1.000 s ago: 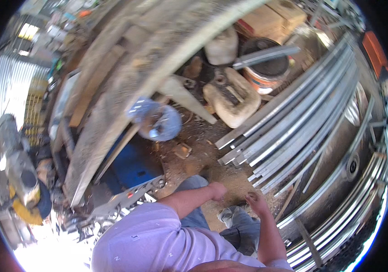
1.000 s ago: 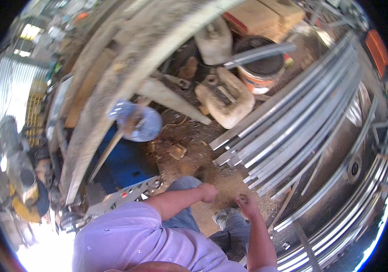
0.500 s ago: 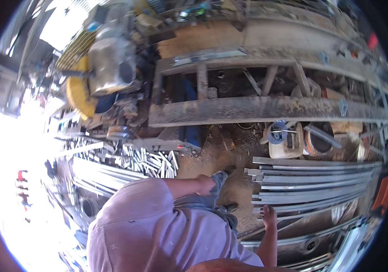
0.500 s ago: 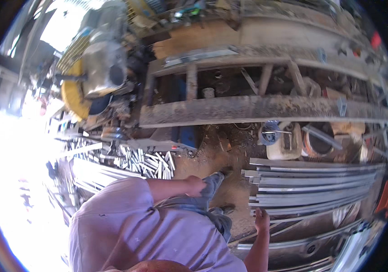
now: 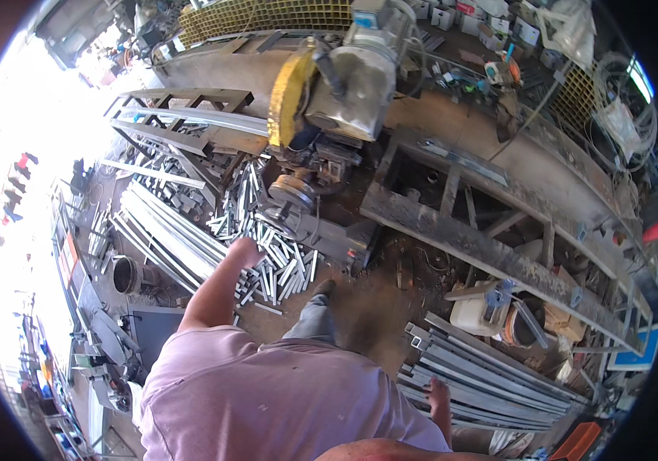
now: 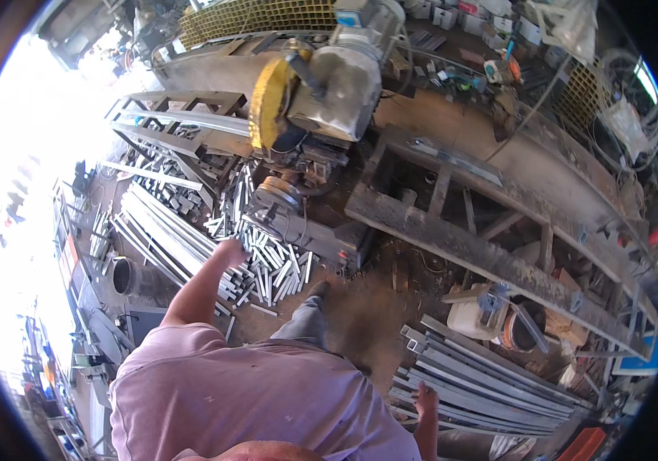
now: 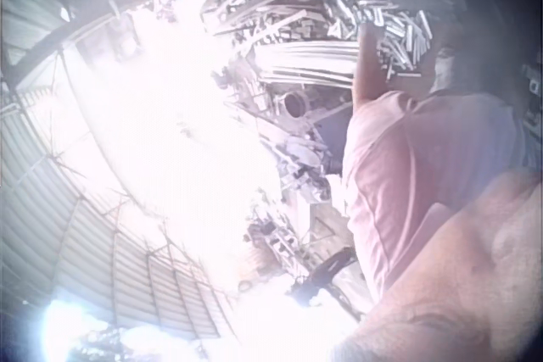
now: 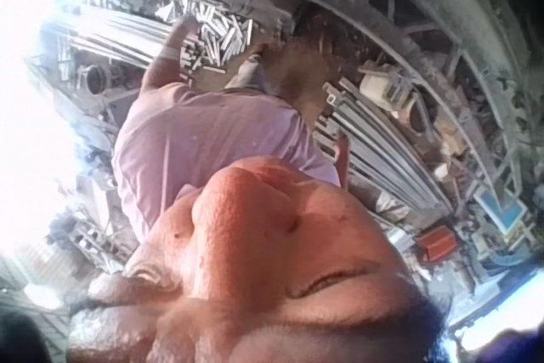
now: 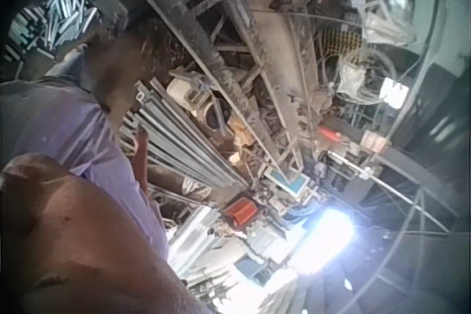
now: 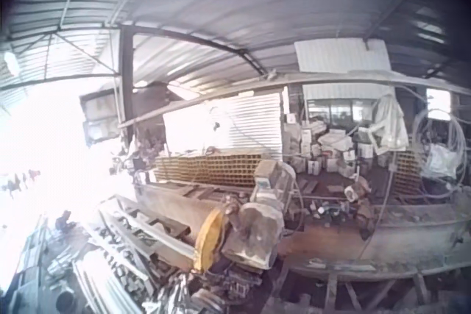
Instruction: The person uses a chop saw to cut long metal rods into shorter pieces. They position each rod, operate the saw, and then stack the cut pieces on the floor.
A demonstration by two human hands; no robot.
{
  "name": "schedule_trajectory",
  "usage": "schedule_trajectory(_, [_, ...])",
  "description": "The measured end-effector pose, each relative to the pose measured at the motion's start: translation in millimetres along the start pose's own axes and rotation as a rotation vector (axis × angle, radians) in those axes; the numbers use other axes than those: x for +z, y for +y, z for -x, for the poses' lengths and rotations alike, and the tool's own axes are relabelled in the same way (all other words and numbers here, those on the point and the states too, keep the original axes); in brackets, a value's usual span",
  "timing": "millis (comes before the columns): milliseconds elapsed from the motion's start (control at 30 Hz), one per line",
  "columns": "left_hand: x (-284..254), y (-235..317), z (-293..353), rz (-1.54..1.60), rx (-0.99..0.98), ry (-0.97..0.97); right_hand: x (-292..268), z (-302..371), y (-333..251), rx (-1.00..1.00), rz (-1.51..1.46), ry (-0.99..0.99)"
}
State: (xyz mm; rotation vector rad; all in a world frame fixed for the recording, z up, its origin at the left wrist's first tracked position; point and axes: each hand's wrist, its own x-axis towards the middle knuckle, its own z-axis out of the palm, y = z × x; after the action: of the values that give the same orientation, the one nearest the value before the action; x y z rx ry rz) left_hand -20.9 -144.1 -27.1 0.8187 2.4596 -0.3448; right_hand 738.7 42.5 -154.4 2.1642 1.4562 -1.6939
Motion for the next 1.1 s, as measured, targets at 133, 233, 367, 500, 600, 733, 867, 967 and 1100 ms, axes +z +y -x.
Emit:
schedule_trajectory(133, [-59.0,-44.5,-93.3,0.224,0.063,0.179,39.6,12.5,-25.3,0.083,0.038,-0.135])
schedule_trajectory(233, [-96.2,-58.7,-165.2,0.993,-0.096,0.338,75.4,13.9,-62.5,0.082,-0.007,-0.177])
schedule_trajectory(367, [-157.7,-87.9,-251.5,1.595,-0.184,0.206,136.3,22.8,-148.4,-0.038,0.187,-0.153])
schedule_trajectory(500, [-206.1,-62.1,-291.2,0.583,-0.036,0.72,201.9,50.5,-257.8,-0.194,0.351,-0.297])
schedule_trajectory(600, [-250.6,-59.4,-289.3,0.189,0.208,0.627,242.2,49.2,-306.5,-0.282,0.467,-0.225])
schedule_trajectory(733, [-264.6,-92.7,-325.4,-0.067,0.415,0.659,285.3,64.9,-390.3,-0.486,0.499,-0.295])
schedule_trajectory(867, [-277.4,-91.8,-348.6,-0.188,0.56,0.537,329.6,62.8,-447.3,-0.545,0.575,-0.399])
schedule_trajectory(967, [-291.4,-95.9,-351.5,-0.291,0.588,0.456,375.2,81.1,-503.4,-0.552,0.61,-0.489])
schedule_trajectory(1100, [-297.2,-122.6,-361.9,-0.318,0.562,0.466,427.0,80.8,-530.7,-0.732,0.997,-0.473])
